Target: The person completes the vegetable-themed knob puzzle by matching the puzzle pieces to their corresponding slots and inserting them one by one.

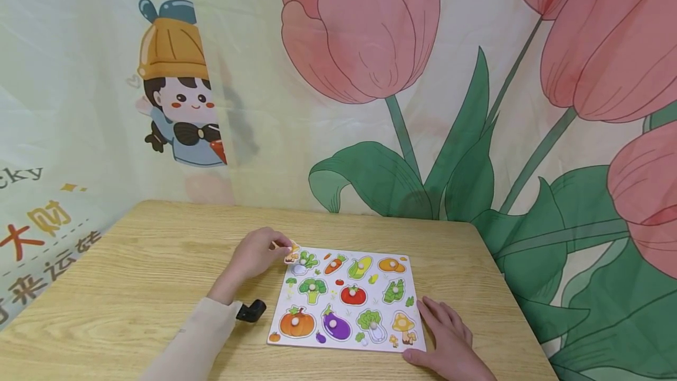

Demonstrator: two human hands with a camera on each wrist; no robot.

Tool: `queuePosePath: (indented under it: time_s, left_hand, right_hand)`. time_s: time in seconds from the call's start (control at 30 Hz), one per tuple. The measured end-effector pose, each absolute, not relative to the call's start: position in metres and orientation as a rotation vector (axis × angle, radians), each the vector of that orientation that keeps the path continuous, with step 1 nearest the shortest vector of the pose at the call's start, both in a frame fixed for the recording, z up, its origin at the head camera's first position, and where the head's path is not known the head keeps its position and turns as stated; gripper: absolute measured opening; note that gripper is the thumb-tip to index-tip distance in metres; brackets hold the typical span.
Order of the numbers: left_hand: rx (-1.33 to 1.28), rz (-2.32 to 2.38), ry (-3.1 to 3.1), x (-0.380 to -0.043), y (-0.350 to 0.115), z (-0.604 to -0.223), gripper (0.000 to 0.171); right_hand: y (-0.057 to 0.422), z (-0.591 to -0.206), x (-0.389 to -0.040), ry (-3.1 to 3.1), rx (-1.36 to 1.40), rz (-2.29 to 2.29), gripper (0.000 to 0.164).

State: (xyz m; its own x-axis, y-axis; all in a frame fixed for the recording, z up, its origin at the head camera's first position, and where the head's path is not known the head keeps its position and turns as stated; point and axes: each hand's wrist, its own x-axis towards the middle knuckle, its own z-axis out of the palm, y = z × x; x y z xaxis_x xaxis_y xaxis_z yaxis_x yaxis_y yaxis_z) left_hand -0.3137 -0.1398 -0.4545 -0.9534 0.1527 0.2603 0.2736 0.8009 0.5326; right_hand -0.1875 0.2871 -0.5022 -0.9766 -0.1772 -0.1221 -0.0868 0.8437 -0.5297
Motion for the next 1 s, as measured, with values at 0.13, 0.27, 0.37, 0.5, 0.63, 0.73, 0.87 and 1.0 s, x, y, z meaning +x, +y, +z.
queuePosePath:
  time_s: [0.13,0.27,0.37,0.5,0.63,0.73,0.87,1.0]
  left_hand:
    - [-0.348,-0.889,-2.794,-0.31,-0.129,-0.451,0.004]
    - [-0.386,-0.897,-2.79,-0.306,-0.12,-0.448,0.003]
    - [-0.406,-0.891,-2.785,-0.303,-0.115,-0.446,0.003]
    - [-0.413,-0.883,-2.796,-0.3,-0.109,-0.445,0.004]
    - [-0.437,-0.874,-2.803,-0.298,-0.102,-0.445,0.004]
    - [-0.454,-0.885,-2.804,-0.297,-0.096,-0.445,0.005]
    - [-0.475,-0.884,-2.807,-0.293,-0.088,-0.444,0.005]
    - [-0.497,-0.851,-2.797,-0.291,-0.082,-0.444,0.005]
  right_hand:
    - [0.288,-0.503,-0.188,2.859,-0.199,-0.793,0.108]
    - [0.288,-0.505,-0.189,2.863,-0.198,-0.784,0.108]
    - [0.289,-0.505,-0.189,2.86,-0.201,-0.787,0.108]
    - [0.288,-0.504,-0.189,2.861,-0.209,-0.786,0.107]
    - [0.289,-0.505,-0.189,2.867,-0.213,-0.782,0.107]
    - [0.289,-0.506,-0.19,2.869,-0.216,-0.779,0.107]
    - [0.29,-0.508,-0.191,2.871,-0.219,-0.778,0.107]
    - [0.291,-0.509,-0.191,2.873,-0.223,-0.776,0.107]
